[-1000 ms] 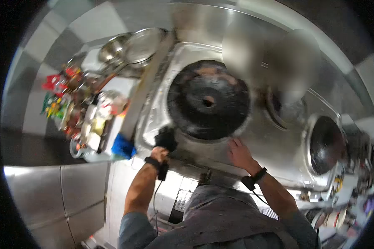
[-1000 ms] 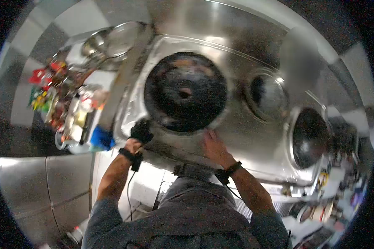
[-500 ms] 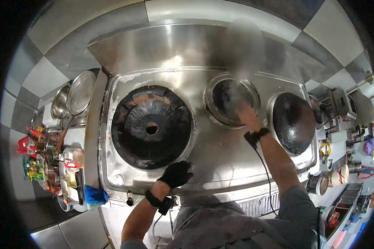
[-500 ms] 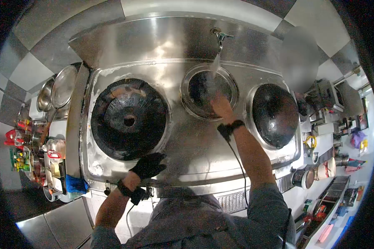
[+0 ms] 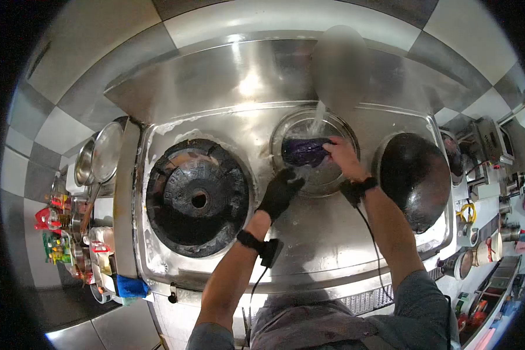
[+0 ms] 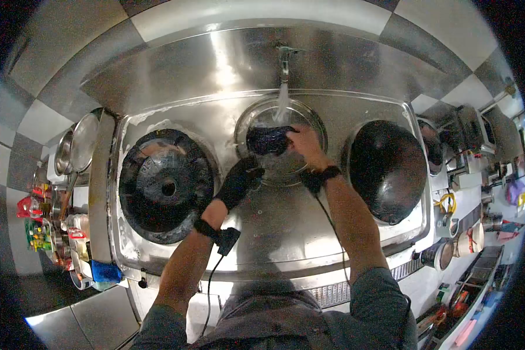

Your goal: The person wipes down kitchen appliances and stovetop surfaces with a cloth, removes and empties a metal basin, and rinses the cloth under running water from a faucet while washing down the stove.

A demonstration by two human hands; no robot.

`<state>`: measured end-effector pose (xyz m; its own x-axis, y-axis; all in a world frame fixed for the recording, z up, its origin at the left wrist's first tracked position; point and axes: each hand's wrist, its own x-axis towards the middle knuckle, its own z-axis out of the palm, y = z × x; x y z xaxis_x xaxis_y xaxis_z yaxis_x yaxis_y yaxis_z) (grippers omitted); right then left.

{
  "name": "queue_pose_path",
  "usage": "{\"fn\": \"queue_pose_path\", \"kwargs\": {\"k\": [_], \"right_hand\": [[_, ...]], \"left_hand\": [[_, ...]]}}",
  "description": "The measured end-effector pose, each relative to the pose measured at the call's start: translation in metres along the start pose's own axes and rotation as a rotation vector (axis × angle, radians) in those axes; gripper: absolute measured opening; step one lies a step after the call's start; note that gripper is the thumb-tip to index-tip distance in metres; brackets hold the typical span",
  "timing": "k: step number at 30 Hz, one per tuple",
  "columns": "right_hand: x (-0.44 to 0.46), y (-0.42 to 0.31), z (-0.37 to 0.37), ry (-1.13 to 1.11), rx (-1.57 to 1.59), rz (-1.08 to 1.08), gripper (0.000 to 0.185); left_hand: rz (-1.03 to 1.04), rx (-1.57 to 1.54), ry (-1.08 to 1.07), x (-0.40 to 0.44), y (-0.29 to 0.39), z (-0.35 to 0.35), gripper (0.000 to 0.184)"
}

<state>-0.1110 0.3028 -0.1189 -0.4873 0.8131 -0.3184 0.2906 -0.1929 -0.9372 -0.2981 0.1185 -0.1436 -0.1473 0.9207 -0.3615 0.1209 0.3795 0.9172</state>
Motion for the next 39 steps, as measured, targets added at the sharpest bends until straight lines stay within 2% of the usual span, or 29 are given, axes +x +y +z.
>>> {"fn": "queue_pose_path", "kwargs": {"k": [1, 3, 6, 7, 9, 11, 12, 15, 17, 18, 19, 20, 21, 22, 23, 25, 27, 29, 30, 31, 32, 33, 34, 35, 36, 37, 39], "right_hand": [[0.003, 0.006, -0.019, 0.041, -0.442, -0.085, 0.033], [0.011, 0.021, -0.037, 0.093, -0.885, -0.165, 0.037], [0.011, 0.041, -0.017, 0.204, -0.655, -0.140, 0.039], [0.007, 0.041, 0.002, 0.218, -0.613, -0.165, 0.038], [0.019, 0.060, 0.023, 0.099, -0.509, -0.201, 0.035], [-0.019, 0.015, 0.037, -0.062, -0.254, -0.236, 0.035], [-0.040, -0.003, 0.042, -0.054, -0.250, -0.239, 0.035], [-0.072, -0.025, 0.055, -0.072, -0.210, -0.232, 0.035], [-0.069, -0.018, 0.062, -0.037, -0.251, -0.084, 0.032], [-0.056, 0.002, 0.062, -0.031, -0.424, -0.301, 0.035], [-0.037, 0.031, 0.061, -0.032, -0.420, -0.303, 0.035], [-0.014, 0.060, 0.056, 0.063, -0.531, -0.392, 0.035], [-0.001, 0.073, 0.046, 0.161, -0.643, -0.480, 0.036], [0.005, 0.070, 0.028, 0.122, -0.894, -0.489, 0.034], [0.011, 0.065, 0.010, 0.080, -1.147, -0.496, 0.033], [0.013, 0.060, -0.012, 0.157, -1.234, -0.432, 0.032], [0.005, 0.041, -0.007, 0.237, -1.314, -0.377, 0.031], [-0.017, 0.017, 0.002, -0.197, -0.474, -0.417, 0.030], [-0.019, 0.013, 0.006, -0.196, -0.474, -0.412, 0.030], [-0.017, 0.011, 0.009, -0.322, -0.241, -0.372, 0.029], [-0.014, 0.012, 0.009, -0.443, -0.006, -0.329, 0.027], [-0.011, 0.012, 0.004, -0.443, -0.006, -0.329, 0.027], [-0.007, 0.016, -0.006, -0.350, -0.088, -0.291, 0.028], [0.000, 0.024, -0.018, -0.304, -0.128, -0.273, 0.028], [0.007, 0.031, -0.029, -0.259, -0.168, -0.252, 0.029], [0.019, 0.043, -0.040, -0.057, -0.344, -0.228, 0.030], [0.032, 0.052, -0.045, 0.147, -0.517, -0.205, 0.031]], "left_hand": [[0.124, 0.004, -0.025, 0.013, -0.009, 0.007, 0.062], [0.375, 0.003, -0.077, 0.039, -0.026, 0.020, 0.058], [0.548, -0.334, -0.047, 0.063, -0.006, 0.040, 0.050], [0.558, -0.310, -0.012, 0.079, -0.001, 0.043, 0.046], [0.575, -0.276, 0.009, 0.107, -0.012, 0.047, 0.043], [0.772, 0.030, 0.049, 0.126, -0.039, 0.032, 0.037], [0.838, 0.131, 0.065, 0.129, -0.044, 0.023, 0.036], [0.618, 0.390, -0.017, 0.117, -0.022, 0.007, 0.031], [0.388, 0.924, -0.186, 0.115, -0.016, 0.004, 0.027], [0.495, 1.049, -0.038, 0.081, 0.020, 0.017, 0.026], [0.493, 1.054, -0.038, 0.078, 0.014, 0.024, 0.026], [0.471, 0.530, 0.026, 0.081, 0.004, 0.028, 0.028], [0.291, -0.149, -0.110, 0.079, 0.007, 0.033, 0.029], [0.101, -0.843, -0.130, 0.078, 0.008, 0.038, 0.031], [0.104, -0.844, -0.127, 0.070, 0.016, 0.033, 0.031], [0.381, -0.004, -0.044, 0.053, 0.022, 0.021, 0.037], [0.411, -0.021, -0.054, 0.054, 0.010, 0.015, 0.037], [0.440, -0.047, -0.068, 0.051, 0.013, 0.017, 0.037], [0.244, -0.377, -0.109, 0.049, 0.016, 0.020, 0.036], [0.044, -0.700, -0.149, 0.048, 0.026, 0.022, 0.036], [0.043, -0.700, -0.154, 0.045, 0.034, 0.021, 0.036], [0.158, -0.534, -0.090, 0.042, 0.041, 0.015, 0.033], [0.272, -0.367, -0.025, 0.040, 0.045, 0.008, 0.030], [0.273, -0.368, -0.023, 0.051, 0.028, 0.002, 0.030], [0.311, -0.303, 0.077, 0.062, 0.012, -0.004, 0.030], [0.336, -0.169, 0.131, 0.063, 0.007, -0.009, 0.031], [0.367, 0.104, 0.250, 0.066, -0.004, -0.018, 0.032]]}}
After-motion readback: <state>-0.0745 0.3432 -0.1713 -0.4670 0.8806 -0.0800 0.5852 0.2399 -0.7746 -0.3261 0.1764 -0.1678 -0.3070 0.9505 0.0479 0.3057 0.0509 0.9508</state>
